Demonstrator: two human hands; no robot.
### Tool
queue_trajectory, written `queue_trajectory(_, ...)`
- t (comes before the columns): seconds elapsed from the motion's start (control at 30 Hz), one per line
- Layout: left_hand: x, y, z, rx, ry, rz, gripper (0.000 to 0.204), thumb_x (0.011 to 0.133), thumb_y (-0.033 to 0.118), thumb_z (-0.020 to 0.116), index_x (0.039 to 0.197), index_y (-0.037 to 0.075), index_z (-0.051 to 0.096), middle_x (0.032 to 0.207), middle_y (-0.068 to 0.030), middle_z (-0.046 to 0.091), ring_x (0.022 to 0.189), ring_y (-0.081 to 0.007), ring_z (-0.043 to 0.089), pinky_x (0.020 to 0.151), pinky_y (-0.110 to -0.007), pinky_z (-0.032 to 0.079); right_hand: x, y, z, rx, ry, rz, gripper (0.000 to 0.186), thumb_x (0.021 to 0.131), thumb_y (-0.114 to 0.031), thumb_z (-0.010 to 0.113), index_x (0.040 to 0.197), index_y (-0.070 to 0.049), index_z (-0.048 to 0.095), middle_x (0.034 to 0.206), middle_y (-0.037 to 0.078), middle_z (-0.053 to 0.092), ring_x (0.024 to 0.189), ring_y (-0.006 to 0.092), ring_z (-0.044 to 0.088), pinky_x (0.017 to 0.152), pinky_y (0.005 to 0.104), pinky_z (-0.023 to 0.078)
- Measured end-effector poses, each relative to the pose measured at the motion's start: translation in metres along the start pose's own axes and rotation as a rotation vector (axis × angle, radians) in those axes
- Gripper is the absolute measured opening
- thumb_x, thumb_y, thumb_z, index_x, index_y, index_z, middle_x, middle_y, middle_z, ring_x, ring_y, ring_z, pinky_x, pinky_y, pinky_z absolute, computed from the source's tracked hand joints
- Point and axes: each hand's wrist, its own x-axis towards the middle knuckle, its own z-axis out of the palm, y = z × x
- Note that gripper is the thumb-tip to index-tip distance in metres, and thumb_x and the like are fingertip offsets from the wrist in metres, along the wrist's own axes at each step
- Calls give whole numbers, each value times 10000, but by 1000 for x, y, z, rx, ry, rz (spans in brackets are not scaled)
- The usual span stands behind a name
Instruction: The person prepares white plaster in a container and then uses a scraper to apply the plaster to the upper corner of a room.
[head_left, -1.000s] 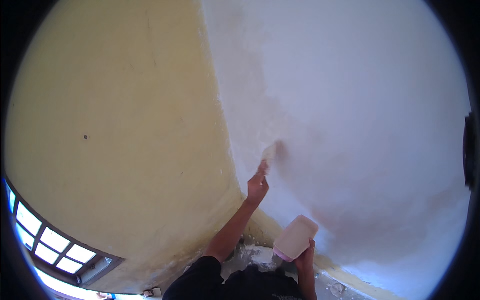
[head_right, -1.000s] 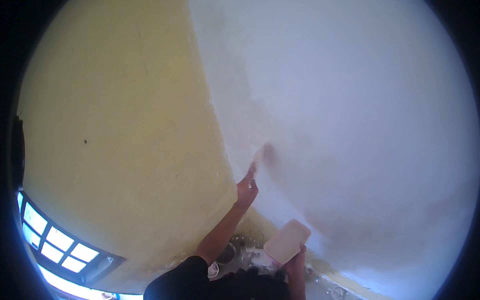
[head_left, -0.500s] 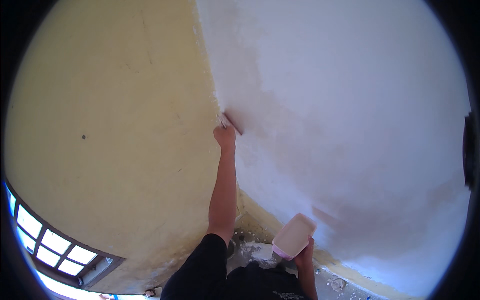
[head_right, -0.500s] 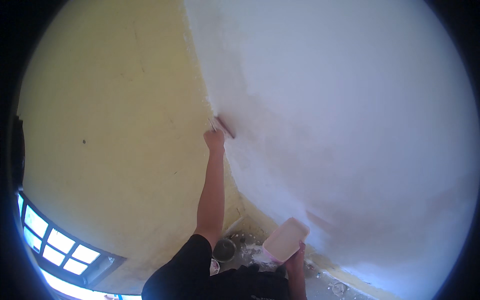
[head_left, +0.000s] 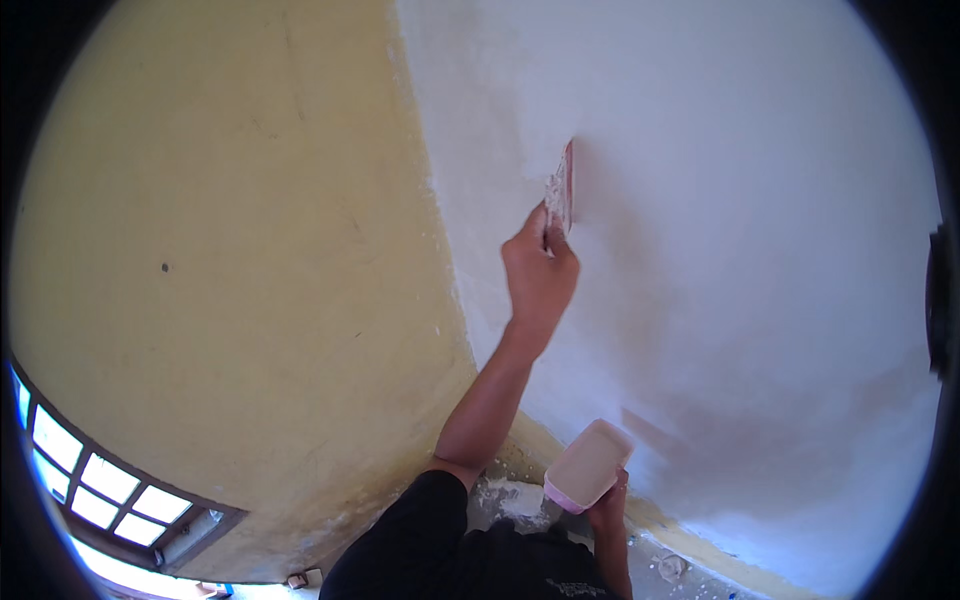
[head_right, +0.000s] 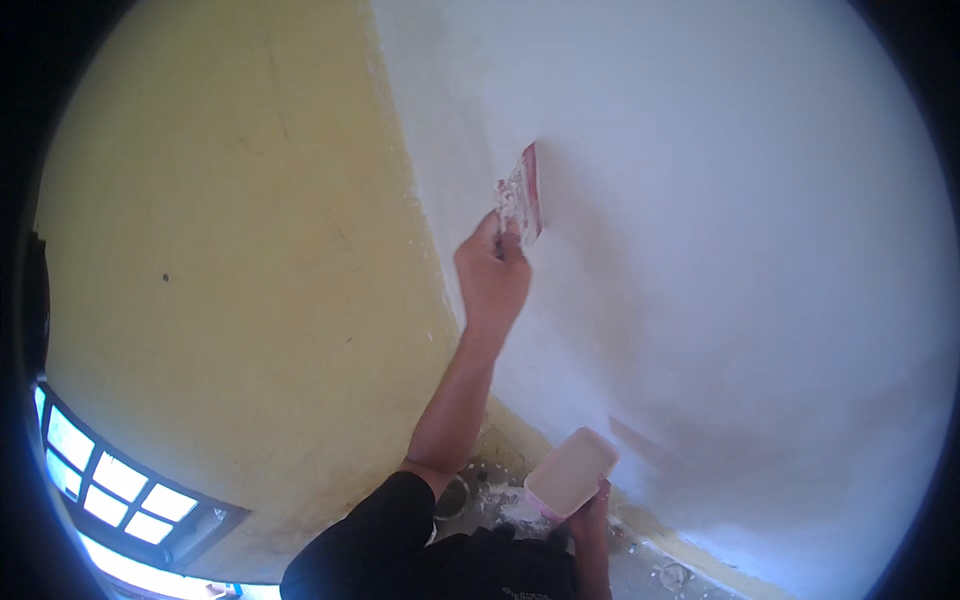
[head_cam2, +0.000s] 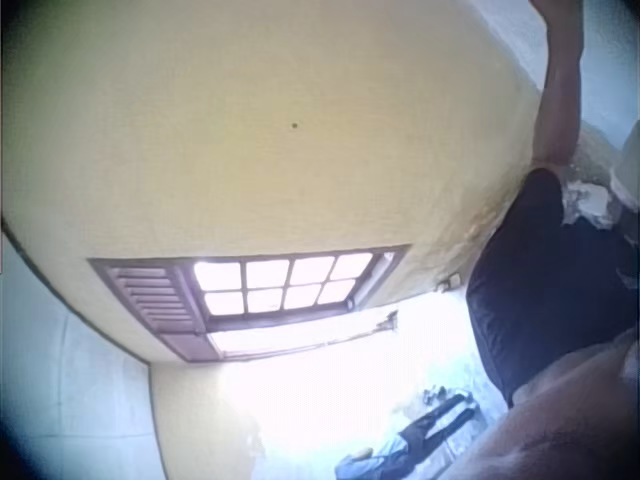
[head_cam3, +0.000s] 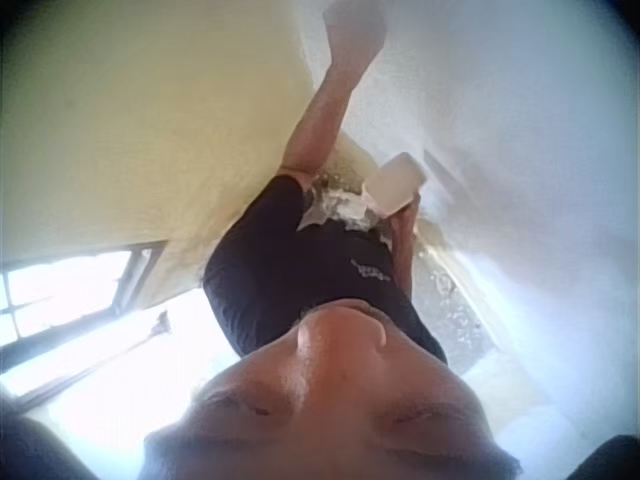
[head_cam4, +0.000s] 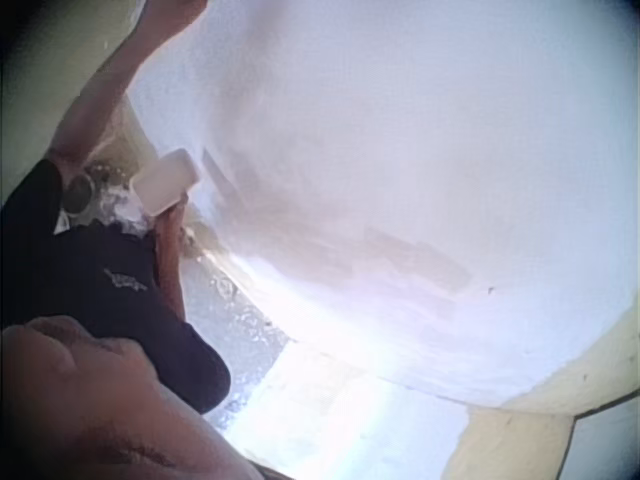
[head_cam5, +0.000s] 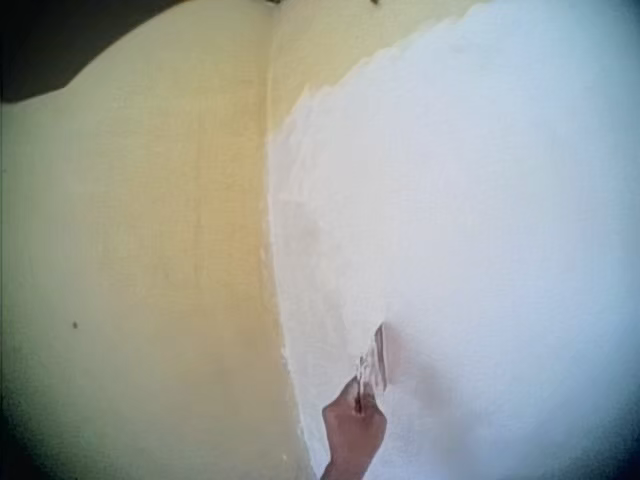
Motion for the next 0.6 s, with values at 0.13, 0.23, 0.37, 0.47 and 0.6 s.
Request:
queue_trajectory(0.13,54,5,-37,248,109,87,133,882,-61,505,925,-57,632,626,-163,510,517,-176,455,511,-333,402,-3,0,19,105,-52,45,557,946,-427,500,1342,-38,447,1259,121,582,1155,287,582,984,455,489)
queue_trajectory(0.23,122,-19,-21,298,336,309,252,882,-72,504,1100,-66,630,726,-226,621,570,-276,602,549,-380,462,-2,-3,15,25,-70,15,568,932,-426,521,1337,-33,450,1248,125,587,1142,291,590,971,460,498)
queue_trajectory(0.37,150,-64,12,508,171,331,453,868,-28,494,1319,-19,532,1091,-266,642,852,-365,681,706,-414,542,-2,4,14,47,-76,19,559,926,-413,532,1331,-36,454,1236,120,592,1135,287,594,975,452,498)
queue_trajectory(0.47,94,-73,46,420,146,556,516,833,-74,490,1347,-28,497,1266,-265,577,1052,-367,644,870,-407,549,3,-5,11,-16,-60,-18,542,934,-410,508,1324,-36,460,1228,121,595,1132,288,595,976,449,496)
queue_trajectory(0.6,33,-48,0,252,-41,519,447,845,-67,515,1284,-8,570,1208,-258,613,1095,-340,637,895,-363,536,4,-3,9,55,-19,13,543,947,-423,460,1333,-42,454,1230,126,594,1134,294,594,983,456,490)
